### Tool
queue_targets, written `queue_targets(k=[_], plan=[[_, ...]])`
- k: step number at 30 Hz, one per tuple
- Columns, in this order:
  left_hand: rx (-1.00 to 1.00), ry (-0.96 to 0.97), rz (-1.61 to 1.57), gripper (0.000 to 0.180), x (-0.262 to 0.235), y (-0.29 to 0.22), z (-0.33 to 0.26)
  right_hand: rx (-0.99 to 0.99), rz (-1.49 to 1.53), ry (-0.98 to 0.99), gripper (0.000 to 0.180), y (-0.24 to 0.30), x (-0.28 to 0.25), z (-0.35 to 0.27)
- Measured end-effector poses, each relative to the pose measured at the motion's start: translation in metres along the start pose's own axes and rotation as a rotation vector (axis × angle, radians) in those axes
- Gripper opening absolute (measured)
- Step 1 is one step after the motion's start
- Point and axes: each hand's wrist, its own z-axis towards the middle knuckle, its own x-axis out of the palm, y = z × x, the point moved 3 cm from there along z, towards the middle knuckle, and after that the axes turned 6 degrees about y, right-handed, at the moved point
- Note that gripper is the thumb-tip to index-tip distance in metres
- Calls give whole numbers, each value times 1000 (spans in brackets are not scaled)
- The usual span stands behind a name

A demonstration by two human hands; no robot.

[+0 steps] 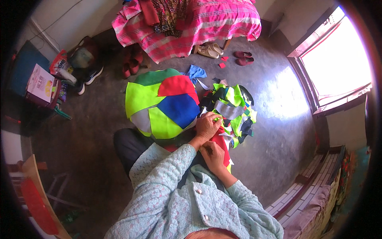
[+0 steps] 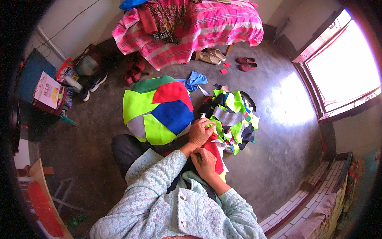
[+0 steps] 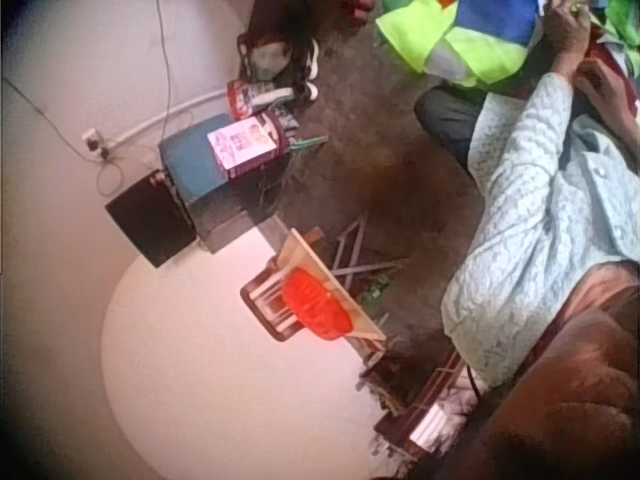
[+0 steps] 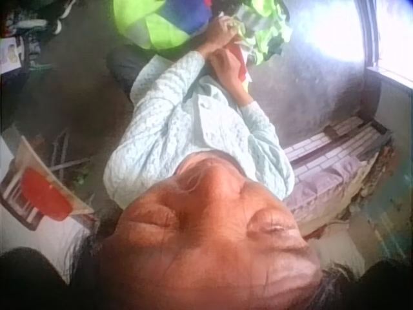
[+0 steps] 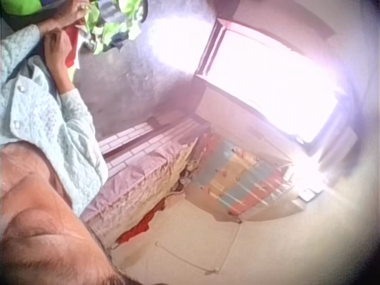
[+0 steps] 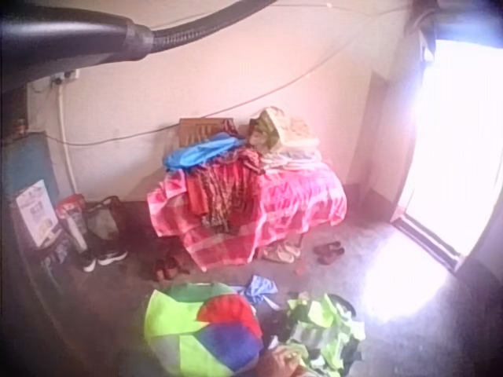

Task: The person assembles a colorful fabric ball by hand, picking up various colored fabric pieces and attaching them to a growing spherical structure. The person repeatedly selects, folds, and places fabric pieces onto the ball, gradually increasing its size and coverage.

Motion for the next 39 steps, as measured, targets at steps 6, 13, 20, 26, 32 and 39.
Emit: queue_targets(k=[6, 13, 20, 26, 32, 39], plan=[[8, -2, -17, 19, -2, 1, 0, 46, -437, -11, 67, 4, -20, -3], [63, -42, -2, 20, -3, -4, -3, 313, -603, 170, 94, -10, -17, -21], [64, -18, 16, 21, -1, -2, -2, 323, -530, 142, 92, -17, -15, -17], [70, -12, 97, 24, -8, -12, -8, 272, -484, 145, 91, -19, -17, -14], [71, -29, 54, 25, -18, -18, -18, 270, -430, 147, 91, -22, -17, -12], [124, -54, 91, 18, -26, -25, -23, 257, -401, 126, 89, -28, -16, -15]])
